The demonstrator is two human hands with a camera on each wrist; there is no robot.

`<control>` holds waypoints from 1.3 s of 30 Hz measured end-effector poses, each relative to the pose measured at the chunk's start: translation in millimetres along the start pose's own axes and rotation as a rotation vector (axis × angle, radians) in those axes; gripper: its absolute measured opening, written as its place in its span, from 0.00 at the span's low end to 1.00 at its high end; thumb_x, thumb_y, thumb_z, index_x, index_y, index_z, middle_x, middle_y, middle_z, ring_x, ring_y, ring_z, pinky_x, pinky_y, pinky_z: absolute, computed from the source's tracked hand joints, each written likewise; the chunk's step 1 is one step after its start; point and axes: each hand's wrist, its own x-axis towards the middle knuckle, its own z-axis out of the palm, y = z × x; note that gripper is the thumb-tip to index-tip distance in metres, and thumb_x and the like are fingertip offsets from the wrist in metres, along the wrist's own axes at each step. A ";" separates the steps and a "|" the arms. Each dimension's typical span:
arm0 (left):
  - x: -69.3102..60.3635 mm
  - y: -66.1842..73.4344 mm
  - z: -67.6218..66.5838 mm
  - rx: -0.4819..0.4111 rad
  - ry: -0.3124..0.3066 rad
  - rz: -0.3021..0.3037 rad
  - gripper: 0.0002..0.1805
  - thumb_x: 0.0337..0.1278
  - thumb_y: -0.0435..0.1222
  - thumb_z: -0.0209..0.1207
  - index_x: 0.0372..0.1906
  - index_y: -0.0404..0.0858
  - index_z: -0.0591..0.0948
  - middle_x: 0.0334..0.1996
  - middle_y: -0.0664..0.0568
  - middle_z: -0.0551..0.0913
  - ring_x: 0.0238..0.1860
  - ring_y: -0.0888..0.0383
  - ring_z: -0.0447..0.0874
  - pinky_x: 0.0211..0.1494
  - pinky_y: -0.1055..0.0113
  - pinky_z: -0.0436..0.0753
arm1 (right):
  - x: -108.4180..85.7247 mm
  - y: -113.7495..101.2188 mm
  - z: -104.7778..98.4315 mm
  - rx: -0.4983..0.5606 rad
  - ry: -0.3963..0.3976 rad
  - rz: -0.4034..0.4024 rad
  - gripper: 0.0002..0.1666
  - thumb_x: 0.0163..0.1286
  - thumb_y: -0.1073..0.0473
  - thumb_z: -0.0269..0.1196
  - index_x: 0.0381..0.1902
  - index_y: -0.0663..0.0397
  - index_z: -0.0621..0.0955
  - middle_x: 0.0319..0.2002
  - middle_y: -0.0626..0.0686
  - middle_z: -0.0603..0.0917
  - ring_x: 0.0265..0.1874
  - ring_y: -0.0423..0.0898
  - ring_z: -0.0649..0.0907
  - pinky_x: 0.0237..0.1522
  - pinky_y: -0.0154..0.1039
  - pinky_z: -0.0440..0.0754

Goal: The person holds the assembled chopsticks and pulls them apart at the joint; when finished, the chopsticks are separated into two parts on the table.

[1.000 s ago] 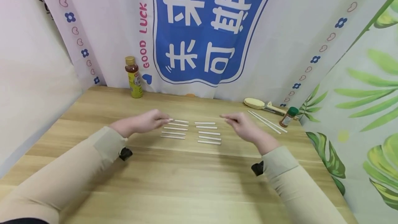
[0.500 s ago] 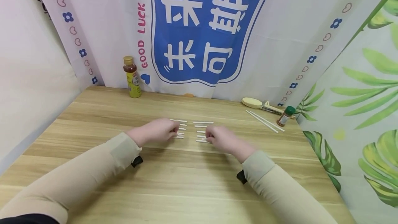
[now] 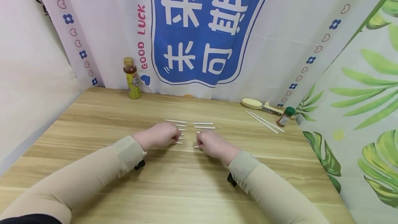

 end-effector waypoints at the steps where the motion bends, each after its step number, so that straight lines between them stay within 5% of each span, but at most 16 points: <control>1: 0.7 -0.3 0.6 -0.001 0.002 0.003 0.12 0.55 0.31 0.67 0.21 0.44 0.77 0.21 0.59 0.74 0.26 0.59 0.73 0.33 0.61 0.76 | 0.3 0.9 0.8 -0.005 0.002 -0.002 0.13 0.64 0.63 0.69 0.24 0.49 0.76 0.24 0.44 0.73 0.27 0.42 0.73 0.33 0.40 0.73; 10: 2.4 -0.8 1.1 -0.020 0.004 -0.017 0.15 0.54 0.30 0.66 0.20 0.46 0.74 0.20 0.60 0.73 0.25 0.60 0.71 0.33 0.63 0.75 | -3.5 7.5 -1.5 0.048 -0.015 0.088 0.12 0.63 0.65 0.69 0.25 0.48 0.77 0.25 0.44 0.75 0.26 0.42 0.74 0.32 0.40 0.74; 32: 0.2 0.9 1.1 0.016 0.079 0.026 0.15 0.51 0.26 0.64 0.19 0.46 0.74 0.19 0.61 0.72 0.24 0.60 0.70 0.31 0.63 0.74 | -8.4 11.6 -2.6 0.072 -0.006 0.145 0.10 0.64 0.63 0.69 0.25 0.48 0.79 0.25 0.43 0.76 0.25 0.41 0.75 0.30 0.40 0.74; 39: 3.8 1.2 2.8 0.035 0.037 -0.007 0.13 0.54 0.27 0.64 0.20 0.45 0.77 0.20 0.61 0.74 0.25 0.60 0.72 0.33 0.63 0.75 | -9.6 33.9 -27.5 0.265 0.124 0.206 0.09 0.66 0.62 0.67 0.28 0.55 0.78 0.27 0.49 0.77 0.26 0.45 0.76 0.31 0.41 0.77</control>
